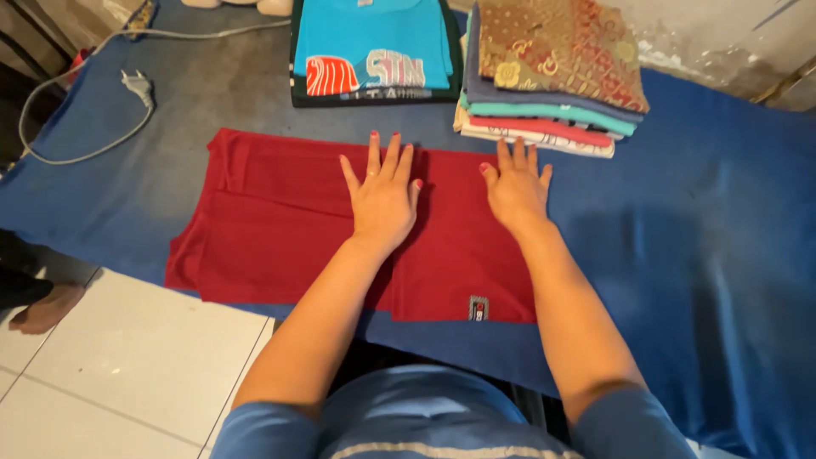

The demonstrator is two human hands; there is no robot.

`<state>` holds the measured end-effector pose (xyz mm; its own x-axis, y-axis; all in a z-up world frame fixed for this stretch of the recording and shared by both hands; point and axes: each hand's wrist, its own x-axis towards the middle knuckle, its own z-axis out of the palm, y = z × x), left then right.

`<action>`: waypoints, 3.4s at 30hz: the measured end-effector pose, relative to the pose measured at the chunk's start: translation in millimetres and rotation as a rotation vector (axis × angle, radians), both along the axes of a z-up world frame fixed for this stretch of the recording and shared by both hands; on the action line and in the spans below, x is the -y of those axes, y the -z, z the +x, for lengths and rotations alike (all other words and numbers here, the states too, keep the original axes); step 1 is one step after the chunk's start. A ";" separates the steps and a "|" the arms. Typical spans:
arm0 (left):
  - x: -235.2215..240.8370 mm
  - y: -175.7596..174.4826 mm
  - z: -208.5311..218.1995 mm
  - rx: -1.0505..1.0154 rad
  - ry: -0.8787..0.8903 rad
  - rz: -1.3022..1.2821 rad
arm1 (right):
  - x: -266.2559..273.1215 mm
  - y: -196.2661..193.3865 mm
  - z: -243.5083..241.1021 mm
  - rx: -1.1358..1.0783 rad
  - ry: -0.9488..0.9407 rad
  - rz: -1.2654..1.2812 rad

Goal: Folding a patterned cloth and a red t-shirt on a folding table

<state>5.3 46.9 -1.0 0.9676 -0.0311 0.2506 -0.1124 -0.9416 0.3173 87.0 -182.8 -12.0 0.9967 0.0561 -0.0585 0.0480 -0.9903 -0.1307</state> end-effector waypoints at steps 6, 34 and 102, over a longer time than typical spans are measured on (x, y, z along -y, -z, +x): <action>10.0 -5.0 -56.6 -0.126 0.296 0.136 | -52.5 -33.1 -103.1 0.032 -0.513 0.063; 19.5 -10.8 20.8 -0.235 0.149 0.060 | -37.8 -17.0 -39.5 -0.113 -0.350 -0.043; -209.1 50.7 1.8 -0.408 -0.074 -2.312 | -249.4 -59.3 -106.9 0.188 -0.835 0.703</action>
<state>7.1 256.0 -51.7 0.9437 -0.0613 -0.3249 0.2109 0.8685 0.4486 -19.9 66.6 47.3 0.6199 0.6758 0.3988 0.7441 -0.3451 -0.5719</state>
